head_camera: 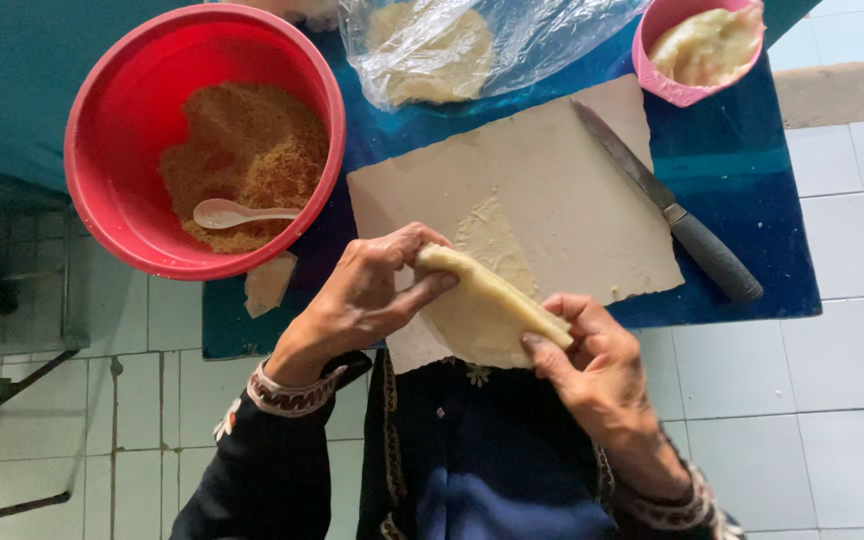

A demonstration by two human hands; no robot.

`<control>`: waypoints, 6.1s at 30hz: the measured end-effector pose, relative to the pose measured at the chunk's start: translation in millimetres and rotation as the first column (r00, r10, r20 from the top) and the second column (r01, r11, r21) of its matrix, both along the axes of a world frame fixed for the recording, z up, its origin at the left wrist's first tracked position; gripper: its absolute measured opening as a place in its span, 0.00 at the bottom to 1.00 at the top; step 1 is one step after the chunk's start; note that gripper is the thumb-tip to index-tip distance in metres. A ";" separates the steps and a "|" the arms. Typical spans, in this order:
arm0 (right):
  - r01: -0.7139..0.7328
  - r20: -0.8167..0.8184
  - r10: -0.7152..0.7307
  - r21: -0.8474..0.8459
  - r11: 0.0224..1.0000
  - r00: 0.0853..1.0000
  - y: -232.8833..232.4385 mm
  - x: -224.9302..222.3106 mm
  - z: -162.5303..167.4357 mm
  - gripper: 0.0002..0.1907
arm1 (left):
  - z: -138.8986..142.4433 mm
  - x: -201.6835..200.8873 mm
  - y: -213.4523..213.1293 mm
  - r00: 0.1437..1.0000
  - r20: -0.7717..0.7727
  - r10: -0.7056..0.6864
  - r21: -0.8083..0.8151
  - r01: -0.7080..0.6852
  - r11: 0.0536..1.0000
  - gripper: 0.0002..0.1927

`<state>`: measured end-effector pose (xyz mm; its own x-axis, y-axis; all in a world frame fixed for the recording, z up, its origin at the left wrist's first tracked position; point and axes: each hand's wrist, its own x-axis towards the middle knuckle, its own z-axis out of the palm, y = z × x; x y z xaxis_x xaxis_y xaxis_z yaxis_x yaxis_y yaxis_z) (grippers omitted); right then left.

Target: The person cuts pieces from a block of dough with a knife on a board, then stretches and thins each piece by hand into a thin round and stacks the finished rounds on the board. They repeat the cut-stretch-stack cycle for several dough pieces and handle a plastic bag covering the dough.

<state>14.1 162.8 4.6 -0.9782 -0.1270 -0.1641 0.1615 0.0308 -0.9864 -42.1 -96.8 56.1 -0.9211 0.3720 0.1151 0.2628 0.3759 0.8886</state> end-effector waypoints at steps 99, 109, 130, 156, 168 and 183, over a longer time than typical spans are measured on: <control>0.255 -0.555 0.041 0.445 0.858 0.831 -24.4 38.6 -9.6 0.38 | 58.3 57.4 25.1 0.893 -0.256 -0.369 -0.240 0.311 0.920 0.23; -0.052 -0.655 0.349 0.428 0.902 0.670 -25.9 19.8 9.5 0.40 | 64.3 73.4 17.6 0.921 -0.267 -0.283 -0.180 0.240 0.954 0.26; -0.115 -0.199 0.120 0.040 0.993 0.973 -12.5 1.8 -19.9 0.16 | -17.9 46.2 4.3 0.969 0.237 0.063 0.291 -0.132 0.947 0.23; 0.420 -0.555 0.406 0.825 0.377 0.726 37.0 -87.0 35.7 0.22 | -62.8 11.7 38.1 0.885 -0.427 0.185 -0.299 -0.331 0.895 0.22; 0.347 -0.497 0.277 0.824 0.447 0.823 106.1 -48.0 4.0 0.21 | -75.8 14.5 45.2 0.752 -0.645 0.134 -0.339 -0.439 0.832 0.30; 0.090 -0.334 0.291 0.780 0.619 0.897 26.8 23.0 26.1 0.30 | -75.2 17.1 50.3 0.828 -0.511 0.231 -0.289 -0.418 0.861 0.44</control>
